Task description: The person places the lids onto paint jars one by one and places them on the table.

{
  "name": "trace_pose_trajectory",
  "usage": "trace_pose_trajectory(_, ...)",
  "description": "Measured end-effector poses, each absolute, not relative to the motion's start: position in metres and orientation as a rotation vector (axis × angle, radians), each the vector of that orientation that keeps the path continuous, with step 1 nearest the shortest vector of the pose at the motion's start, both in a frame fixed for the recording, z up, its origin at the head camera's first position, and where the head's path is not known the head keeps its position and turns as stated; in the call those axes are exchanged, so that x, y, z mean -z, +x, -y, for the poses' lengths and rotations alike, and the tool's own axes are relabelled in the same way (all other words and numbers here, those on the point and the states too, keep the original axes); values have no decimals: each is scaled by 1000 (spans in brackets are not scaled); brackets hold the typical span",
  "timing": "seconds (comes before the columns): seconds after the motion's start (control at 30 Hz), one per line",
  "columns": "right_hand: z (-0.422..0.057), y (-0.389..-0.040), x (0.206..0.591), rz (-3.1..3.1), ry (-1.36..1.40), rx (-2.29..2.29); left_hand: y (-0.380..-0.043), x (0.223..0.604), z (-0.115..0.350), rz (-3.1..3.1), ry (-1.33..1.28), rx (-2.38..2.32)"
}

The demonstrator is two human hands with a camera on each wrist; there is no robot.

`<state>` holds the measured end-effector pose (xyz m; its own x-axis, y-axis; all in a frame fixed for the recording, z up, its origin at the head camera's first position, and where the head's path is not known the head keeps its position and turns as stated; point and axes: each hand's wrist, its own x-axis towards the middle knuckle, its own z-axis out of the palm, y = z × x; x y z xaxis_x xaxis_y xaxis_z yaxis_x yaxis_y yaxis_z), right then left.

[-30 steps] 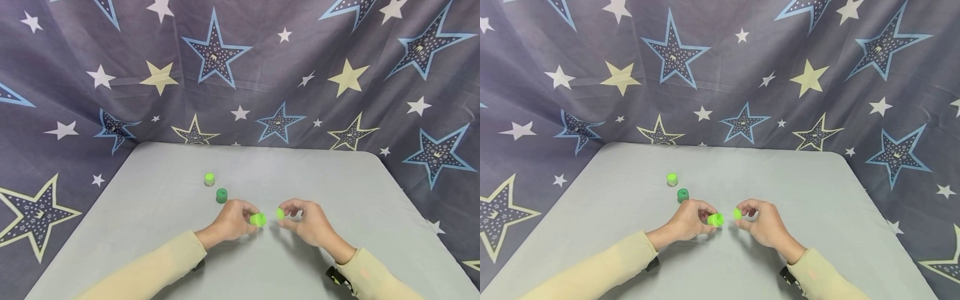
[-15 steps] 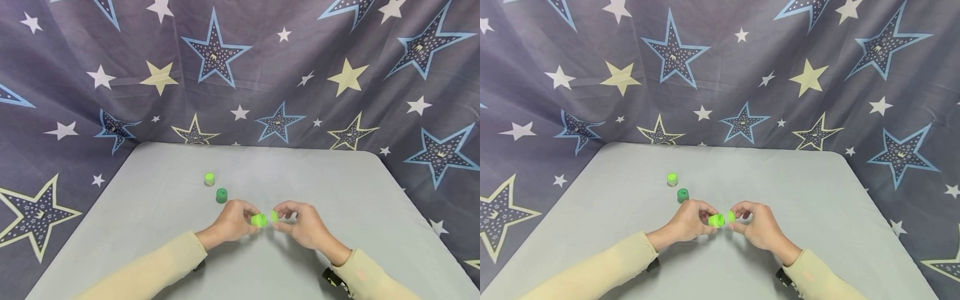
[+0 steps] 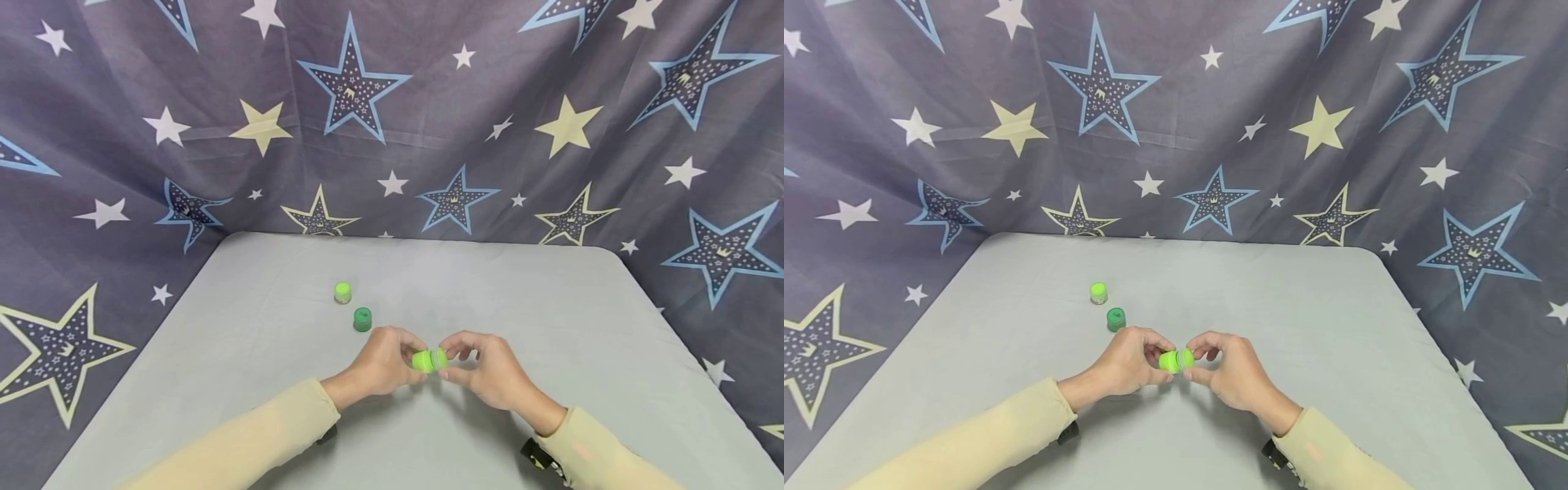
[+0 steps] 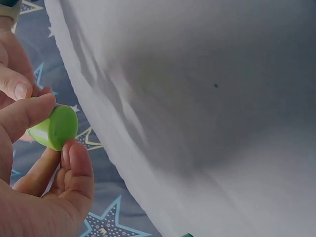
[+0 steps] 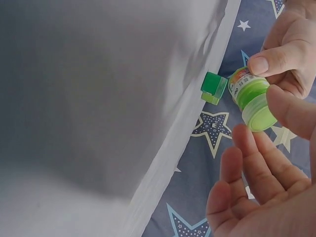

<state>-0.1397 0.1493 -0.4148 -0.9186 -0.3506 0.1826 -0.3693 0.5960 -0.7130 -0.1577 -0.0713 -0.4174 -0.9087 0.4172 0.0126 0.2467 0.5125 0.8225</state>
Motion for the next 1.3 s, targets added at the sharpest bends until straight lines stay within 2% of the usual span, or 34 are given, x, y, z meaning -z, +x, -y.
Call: trace_pose_trajectory(1.3,-144,-142,419,2809,601,-1195,-156,414,67,-2555,611,-1365)
